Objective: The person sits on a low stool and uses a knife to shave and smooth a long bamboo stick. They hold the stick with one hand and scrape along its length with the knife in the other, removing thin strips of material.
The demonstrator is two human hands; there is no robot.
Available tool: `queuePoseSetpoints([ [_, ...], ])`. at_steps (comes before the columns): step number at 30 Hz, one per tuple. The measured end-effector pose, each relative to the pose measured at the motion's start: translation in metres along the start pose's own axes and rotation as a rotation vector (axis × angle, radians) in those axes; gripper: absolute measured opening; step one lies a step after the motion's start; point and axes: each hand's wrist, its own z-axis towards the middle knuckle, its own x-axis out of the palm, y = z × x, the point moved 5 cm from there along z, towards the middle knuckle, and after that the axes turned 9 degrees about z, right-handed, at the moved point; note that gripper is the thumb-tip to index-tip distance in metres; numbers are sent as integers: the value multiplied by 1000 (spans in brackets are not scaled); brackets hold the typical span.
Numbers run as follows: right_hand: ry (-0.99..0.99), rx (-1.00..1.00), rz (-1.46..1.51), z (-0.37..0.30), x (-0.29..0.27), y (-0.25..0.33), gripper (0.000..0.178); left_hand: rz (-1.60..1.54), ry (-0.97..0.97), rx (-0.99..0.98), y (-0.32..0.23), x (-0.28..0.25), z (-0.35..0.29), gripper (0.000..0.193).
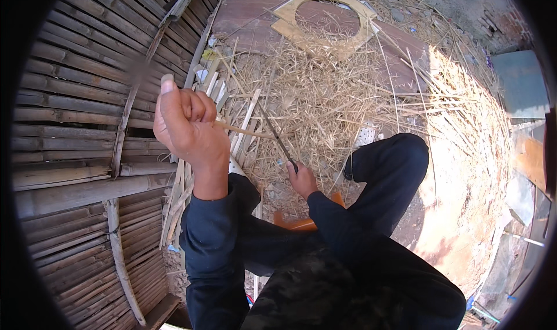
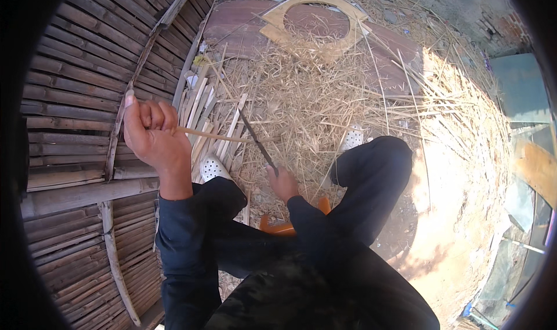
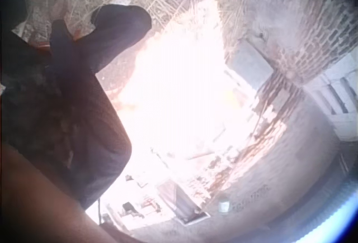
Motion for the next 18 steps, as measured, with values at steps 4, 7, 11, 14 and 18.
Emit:
queuePoseSetpoints([
  [4, 188, 143, 93, 12, 6, 27, 56, 26, -125, 2, 7, -38, 7, 42],
  [7, 119, -128, 201, -11, -2, 107, 56, 31, -98, 63, 9, -23, 11, 42],
  [11, 61, -216, 271, -19, -1, 131, 54, 32, -1, 92, 7, -5, 6, 41],
  [14, -114, -189, 41, 12, 9, -24, 57, 61, 48, 62, 3, 16, -1, 41],
  [18, 246, 399, 241, 18, 7, -28, 64, 99, -92, 38, 8, -2, 14, 42],
])
